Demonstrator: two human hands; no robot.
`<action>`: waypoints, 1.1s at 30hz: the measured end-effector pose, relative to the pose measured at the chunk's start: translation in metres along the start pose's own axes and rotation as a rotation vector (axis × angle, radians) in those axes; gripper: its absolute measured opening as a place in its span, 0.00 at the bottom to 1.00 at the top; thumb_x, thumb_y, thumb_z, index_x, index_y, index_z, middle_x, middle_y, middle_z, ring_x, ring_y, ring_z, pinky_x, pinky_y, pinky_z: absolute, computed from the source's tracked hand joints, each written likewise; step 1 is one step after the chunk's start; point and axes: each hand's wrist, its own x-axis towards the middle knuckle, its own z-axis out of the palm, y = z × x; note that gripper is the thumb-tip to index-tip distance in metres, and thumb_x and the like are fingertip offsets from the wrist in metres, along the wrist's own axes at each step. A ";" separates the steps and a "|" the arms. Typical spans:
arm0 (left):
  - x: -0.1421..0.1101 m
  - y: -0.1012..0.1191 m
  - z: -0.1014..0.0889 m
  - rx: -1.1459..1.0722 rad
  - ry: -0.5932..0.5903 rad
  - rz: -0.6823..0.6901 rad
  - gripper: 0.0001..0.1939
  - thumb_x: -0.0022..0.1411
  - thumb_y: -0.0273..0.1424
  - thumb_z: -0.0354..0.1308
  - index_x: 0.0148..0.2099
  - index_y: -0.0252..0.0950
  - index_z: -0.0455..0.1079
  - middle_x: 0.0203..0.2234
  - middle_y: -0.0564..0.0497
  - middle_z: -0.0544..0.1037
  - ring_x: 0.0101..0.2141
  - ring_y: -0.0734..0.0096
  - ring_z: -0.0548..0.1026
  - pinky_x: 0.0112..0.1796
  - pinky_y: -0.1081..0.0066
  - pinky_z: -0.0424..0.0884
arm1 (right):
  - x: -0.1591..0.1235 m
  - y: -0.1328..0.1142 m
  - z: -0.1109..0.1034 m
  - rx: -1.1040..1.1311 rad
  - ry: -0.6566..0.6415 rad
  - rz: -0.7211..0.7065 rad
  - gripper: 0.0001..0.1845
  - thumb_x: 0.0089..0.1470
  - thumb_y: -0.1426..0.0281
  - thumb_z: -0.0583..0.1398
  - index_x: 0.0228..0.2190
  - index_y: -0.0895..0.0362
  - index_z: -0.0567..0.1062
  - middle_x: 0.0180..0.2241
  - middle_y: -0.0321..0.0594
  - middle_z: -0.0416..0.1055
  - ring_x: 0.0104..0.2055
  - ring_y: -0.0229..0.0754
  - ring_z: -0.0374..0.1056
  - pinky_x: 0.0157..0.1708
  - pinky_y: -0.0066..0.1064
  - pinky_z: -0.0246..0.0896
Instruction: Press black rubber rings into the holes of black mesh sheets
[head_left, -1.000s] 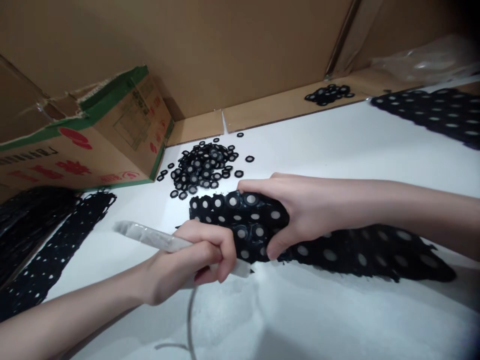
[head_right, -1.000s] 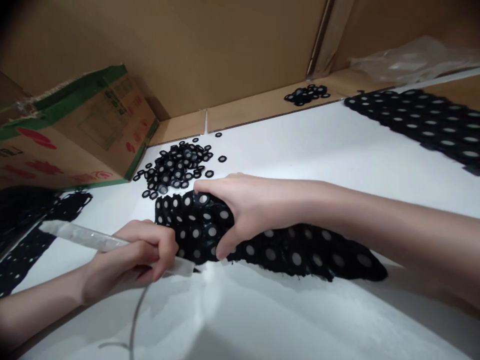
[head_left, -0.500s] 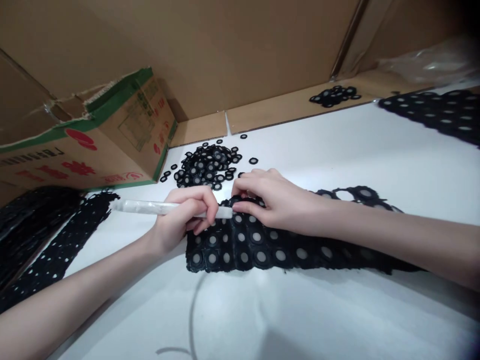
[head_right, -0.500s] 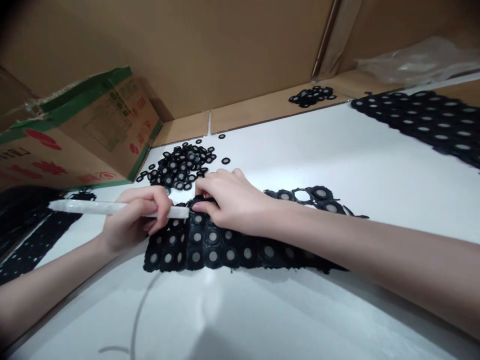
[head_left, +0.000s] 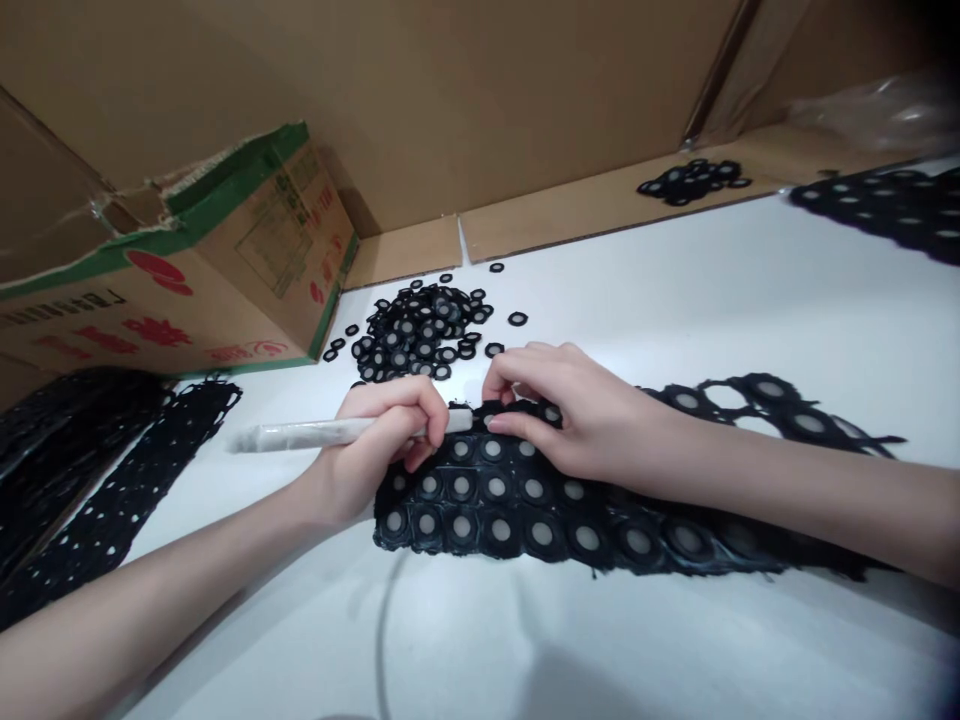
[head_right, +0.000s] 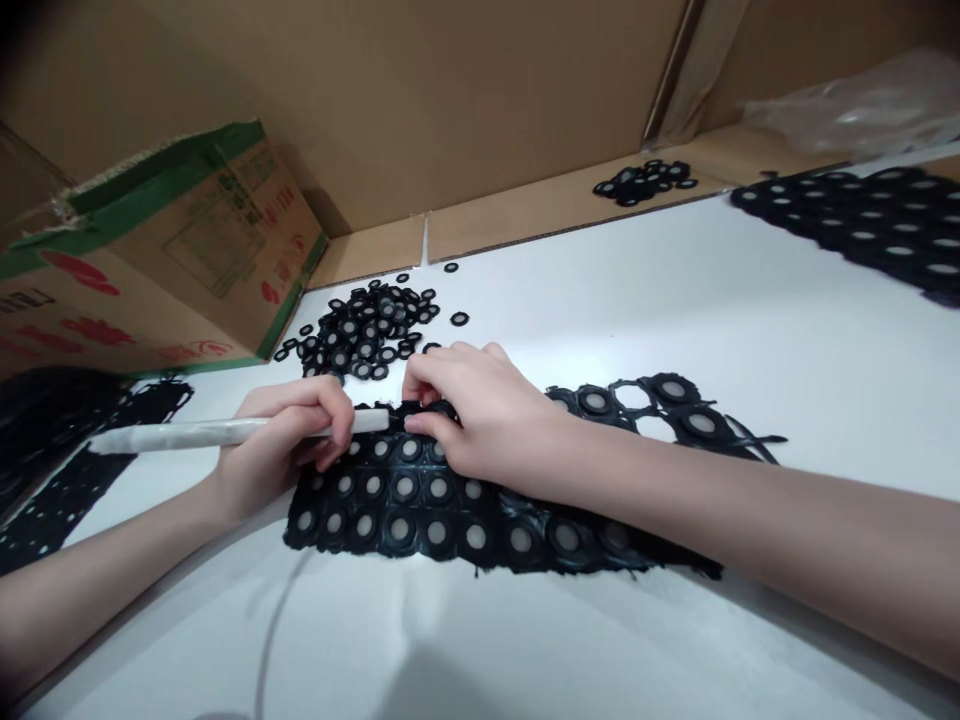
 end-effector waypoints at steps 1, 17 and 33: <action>0.000 0.000 0.000 -0.007 0.004 0.012 0.11 0.57 0.22 0.46 0.24 0.32 0.65 0.15 0.56 0.65 0.17 0.81 0.58 0.19 0.77 0.51 | 0.000 0.000 0.001 0.008 0.006 -0.003 0.03 0.53 0.72 0.58 0.29 0.55 0.67 0.32 0.37 0.71 0.38 0.43 0.64 0.43 0.38 0.54; 0.001 0.013 -0.001 0.453 -0.224 0.204 0.13 0.60 0.24 0.41 0.25 0.34 0.60 0.16 0.57 0.60 0.19 0.78 0.58 0.23 0.75 0.55 | -0.001 0.002 0.000 0.063 0.040 -0.076 0.03 0.51 0.74 0.60 0.28 0.55 0.69 0.30 0.36 0.72 0.35 0.40 0.65 0.39 0.35 0.54; -0.002 0.001 -0.003 0.238 -0.085 0.137 0.12 0.57 0.23 0.45 0.23 0.34 0.64 0.15 0.56 0.62 0.19 0.77 0.60 0.22 0.75 0.56 | -0.008 0.002 -0.004 0.105 0.006 -0.084 0.13 0.47 0.61 0.63 0.34 0.53 0.69 0.35 0.38 0.72 0.41 0.46 0.65 0.45 0.41 0.56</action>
